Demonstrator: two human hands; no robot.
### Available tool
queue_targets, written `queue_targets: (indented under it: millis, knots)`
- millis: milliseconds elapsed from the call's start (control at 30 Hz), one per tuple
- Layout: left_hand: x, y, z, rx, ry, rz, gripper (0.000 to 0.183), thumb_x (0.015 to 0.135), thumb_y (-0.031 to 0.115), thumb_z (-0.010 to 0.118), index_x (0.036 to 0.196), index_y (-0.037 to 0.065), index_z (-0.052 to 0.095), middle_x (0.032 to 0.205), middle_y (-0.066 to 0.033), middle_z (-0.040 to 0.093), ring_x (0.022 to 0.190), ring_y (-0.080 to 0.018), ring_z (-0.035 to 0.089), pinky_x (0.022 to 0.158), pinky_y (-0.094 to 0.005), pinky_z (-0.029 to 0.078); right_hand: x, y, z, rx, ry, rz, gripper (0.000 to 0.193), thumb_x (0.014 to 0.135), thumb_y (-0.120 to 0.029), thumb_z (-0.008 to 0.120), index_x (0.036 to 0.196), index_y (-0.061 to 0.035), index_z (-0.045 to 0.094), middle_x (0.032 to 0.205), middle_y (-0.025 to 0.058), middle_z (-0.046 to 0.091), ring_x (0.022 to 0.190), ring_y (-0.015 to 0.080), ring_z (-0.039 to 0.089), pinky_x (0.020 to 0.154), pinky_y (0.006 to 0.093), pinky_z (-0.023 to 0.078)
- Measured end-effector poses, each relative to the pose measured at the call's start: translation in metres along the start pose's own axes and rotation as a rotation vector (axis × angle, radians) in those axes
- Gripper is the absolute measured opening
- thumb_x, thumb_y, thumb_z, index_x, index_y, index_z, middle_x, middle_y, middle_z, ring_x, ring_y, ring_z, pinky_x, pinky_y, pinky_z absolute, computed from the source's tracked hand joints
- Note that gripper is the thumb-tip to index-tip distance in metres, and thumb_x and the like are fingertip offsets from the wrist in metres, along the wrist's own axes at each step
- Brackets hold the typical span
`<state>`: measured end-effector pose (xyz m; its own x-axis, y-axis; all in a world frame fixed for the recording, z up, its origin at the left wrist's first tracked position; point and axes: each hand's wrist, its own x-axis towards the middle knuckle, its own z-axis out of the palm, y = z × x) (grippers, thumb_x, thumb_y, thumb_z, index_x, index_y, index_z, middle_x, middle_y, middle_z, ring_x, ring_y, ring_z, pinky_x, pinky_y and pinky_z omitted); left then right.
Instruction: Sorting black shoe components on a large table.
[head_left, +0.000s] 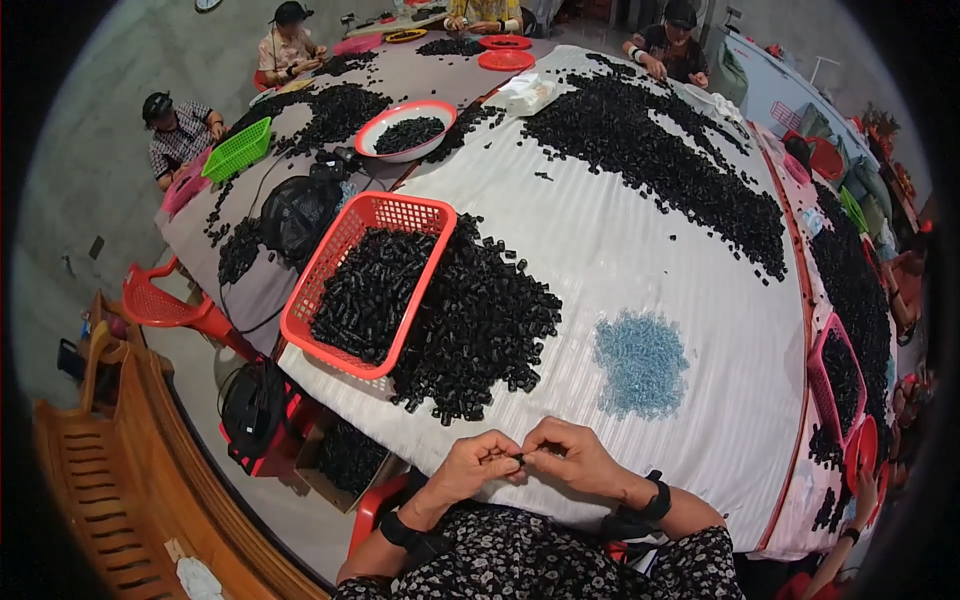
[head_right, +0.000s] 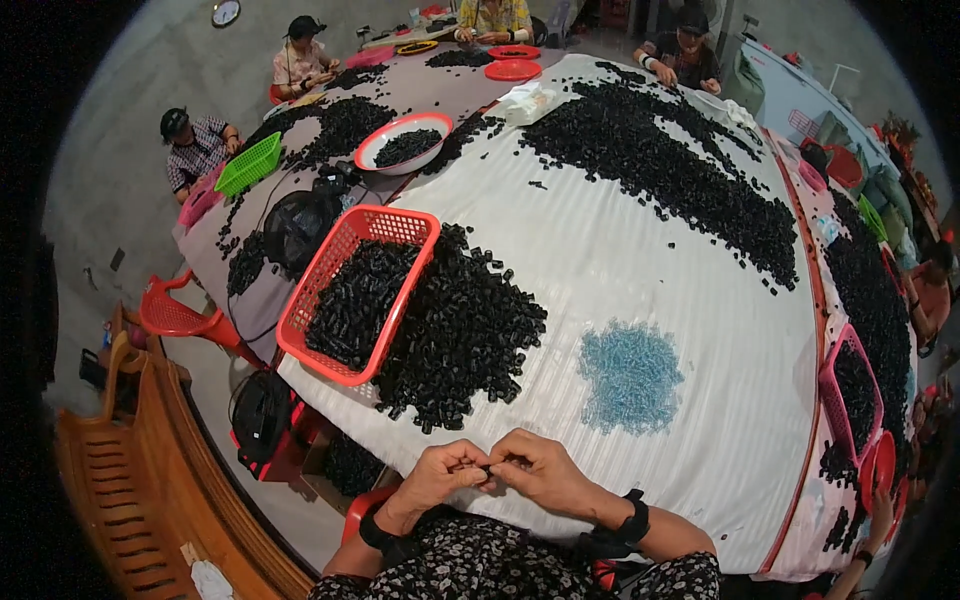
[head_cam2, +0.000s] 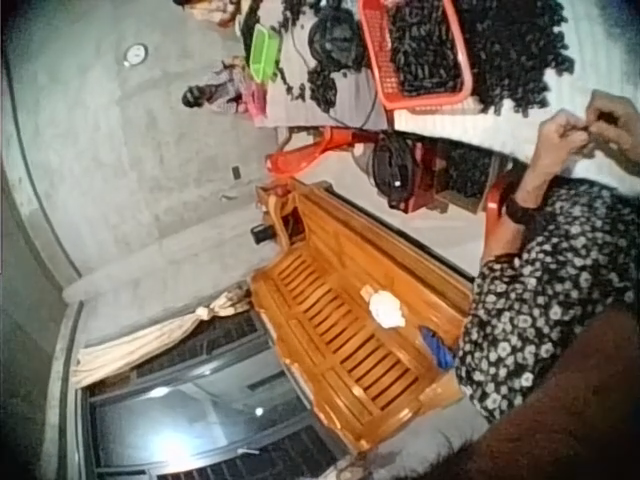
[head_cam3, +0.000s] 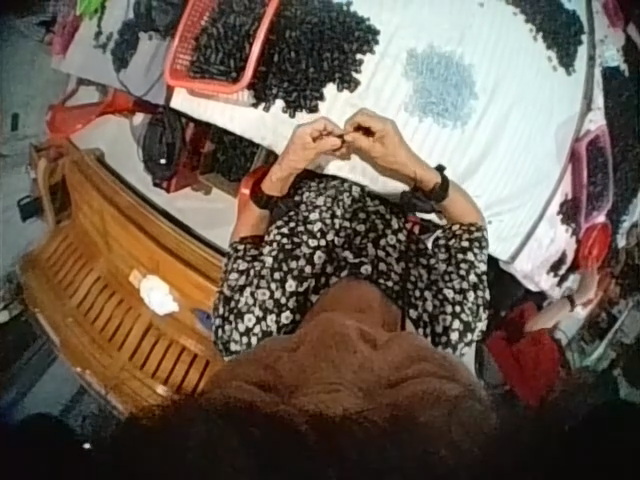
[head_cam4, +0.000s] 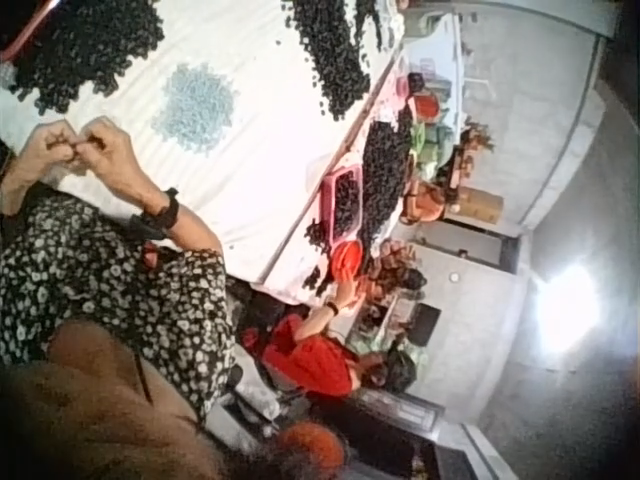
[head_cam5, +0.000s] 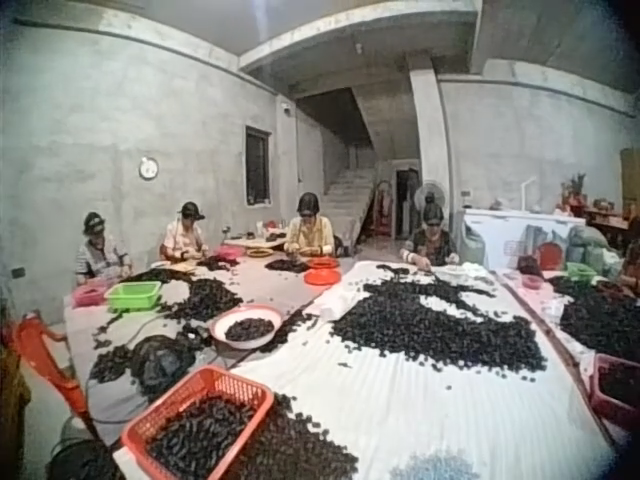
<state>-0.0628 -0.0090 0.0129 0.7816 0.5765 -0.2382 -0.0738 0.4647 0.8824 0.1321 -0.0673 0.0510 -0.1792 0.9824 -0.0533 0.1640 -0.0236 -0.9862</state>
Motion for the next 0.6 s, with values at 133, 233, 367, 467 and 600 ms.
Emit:
queue_targets:
  millis: [133, 233, 367, 467, 600]
  knots:
    - [0.002, -0.011, -0.001, 0.013, -0.028, -0.009, 0.015, 0.089, 0.006, 0.057, 0.100, -0.004, 0.055, 0.084, -0.0085, 0.063, 0.077, -0.0137, 0.064, 0.071, -0.0256, 0.053, -0.007, 0.009, 0.002, 0.240, -0.027, 0.136, 0.007, 0.086, -0.006, 0.059, 0.089, -0.0008, 0.058, 0.084, 0.0012, 0.053, 0.073, 0.0055, 0.051, 0.063, 0.0206, 0.042]
    - [0.003, -0.014, -0.002, 0.063, -0.040, 0.005, 0.014, 0.088, 0.006, 0.057, 0.098, -0.004, 0.055, 0.080, -0.0085, 0.064, 0.075, -0.0133, 0.063, 0.069, -0.0250, 0.052, -0.007, 0.017, 0.002, 0.225, -0.040, 0.120, 0.007, 0.085, -0.007, 0.060, 0.089, -0.0010, 0.058, 0.084, 0.0007, 0.053, 0.072, 0.0051, 0.049, 0.063, 0.0205, 0.041]
    - [0.003, -0.014, -0.001, 0.046, -0.025, -0.035, 0.013, 0.088, 0.005, 0.058, 0.096, -0.004, 0.056, 0.079, -0.0089, 0.064, 0.071, -0.0130, 0.063, 0.066, -0.0243, 0.052, -0.008, 0.019, 0.001, 0.180, -0.054, 0.107, 0.008, 0.086, -0.007, 0.059, 0.091, -0.0004, 0.058, 0.085, 0.0015, 0.052, 0.071, 0.0056, 0.048, 0.063, 0.0210, 0.041]
    - [0.001, -0.013, -0.003, 0.004, -0.031, -0.039, 0.012, 0.086, 0.006, 0.060, 0.093, -0.004, 0.059, 0.079, -0.0086, 0.065, 0.073, -0.0131, 0.063, 0.068, -0.0245, 0.052, -0.010, 0.030, 0.001, 0.318, -0.077, 0.164, 0.008, 0.086, -0.007, 0.059, 0.091, -0.0005, 0.057, 0.084, 0.0013, 0.052, 0.071, 0.0055, 0.048, 0.062, 0.0209, 0.040]
    - [-0.001, -0.011, 0.000, 0.040, -0.015, -0.025, 0.011, 0.086, 0.005, 0.061, 0.092, -0.005, 0.059, 0.080, -0.0100, 0.066, 0.074, -0.0138, 0.064, 0.068, -0.0248, 0.052, -0.012, 0.020, 0.005, 0.273, -0.064, 0.179, 0.008, 0.086, -0.007, 0.059, 0.090, -0.0009, 0.057, 0.083, 0.0002, 0.051, 0.071, 0.0051, 0.048, 0.062, 0.0205, 0.039]
